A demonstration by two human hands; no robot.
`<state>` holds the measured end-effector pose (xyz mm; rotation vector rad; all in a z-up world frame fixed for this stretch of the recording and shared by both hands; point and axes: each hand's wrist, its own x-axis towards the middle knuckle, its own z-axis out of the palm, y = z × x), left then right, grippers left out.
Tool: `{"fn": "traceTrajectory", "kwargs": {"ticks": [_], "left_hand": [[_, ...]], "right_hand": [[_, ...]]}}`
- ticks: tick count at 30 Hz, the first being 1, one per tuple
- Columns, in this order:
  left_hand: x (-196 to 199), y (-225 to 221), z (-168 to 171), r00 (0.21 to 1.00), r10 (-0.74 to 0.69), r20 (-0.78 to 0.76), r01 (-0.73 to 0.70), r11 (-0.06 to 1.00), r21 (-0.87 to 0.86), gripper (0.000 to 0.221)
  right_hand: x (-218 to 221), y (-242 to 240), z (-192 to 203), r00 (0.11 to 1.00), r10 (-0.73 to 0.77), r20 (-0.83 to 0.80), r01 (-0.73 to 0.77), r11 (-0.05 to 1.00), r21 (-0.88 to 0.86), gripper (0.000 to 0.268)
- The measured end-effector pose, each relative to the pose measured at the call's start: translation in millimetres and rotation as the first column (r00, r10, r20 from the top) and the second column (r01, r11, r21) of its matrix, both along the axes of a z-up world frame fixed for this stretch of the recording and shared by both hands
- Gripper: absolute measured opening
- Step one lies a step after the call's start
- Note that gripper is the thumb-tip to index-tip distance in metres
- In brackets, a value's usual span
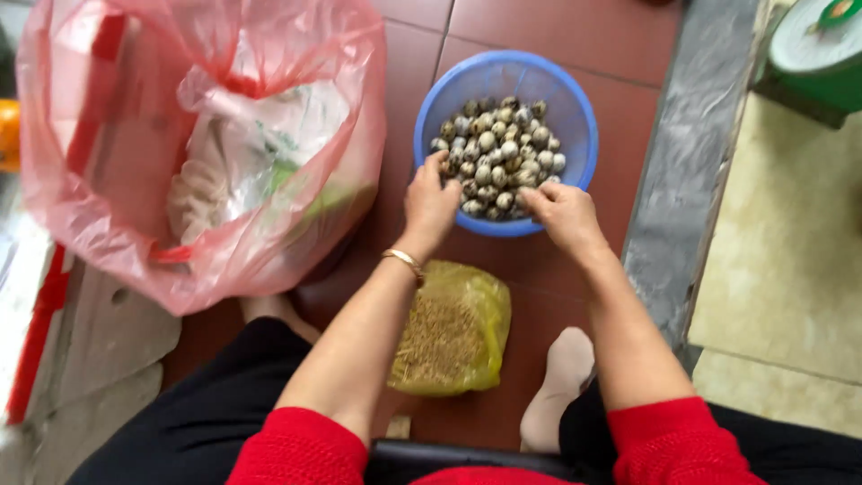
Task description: The person is sorting grain in a bag and then bagging quail eggs from a bowl into a plastic bag.
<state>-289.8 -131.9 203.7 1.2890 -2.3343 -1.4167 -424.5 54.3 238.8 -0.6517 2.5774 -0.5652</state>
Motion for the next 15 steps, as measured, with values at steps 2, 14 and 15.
{"fn": "traceTrajectory", "kwargs": {"ticks": [2, 14, 15], "left_hand": [[31.3, -10.9, 12.0, 0.999, 0.02, 0.04, -0.021, 1.0, 0.023, 0.028], [282.4, 11.5, -15.5, 0.581, -0.258, 0.772, 0.31, 0.947, 0.083, 0.076], [277.7, 8.7, -4.3, 0.591, -0.254, 0.766, 0.31, 0.948, 0.075, 0.076]], "right_hand": [[50.8, -16.3, 67.8, 0.976, 0.161, 0.147, -0.181, 0.974, 0.139, 0.045], [148.5, 57.2, 35.8, 0.921, 0.239, 0.308, -0.364, 0.808, 0.464, 0.079], [146.7, 58.1, 62.1, 0.924, 0.242, 0.296, -0.36, 0.809, 0.464, 0.079]]}}
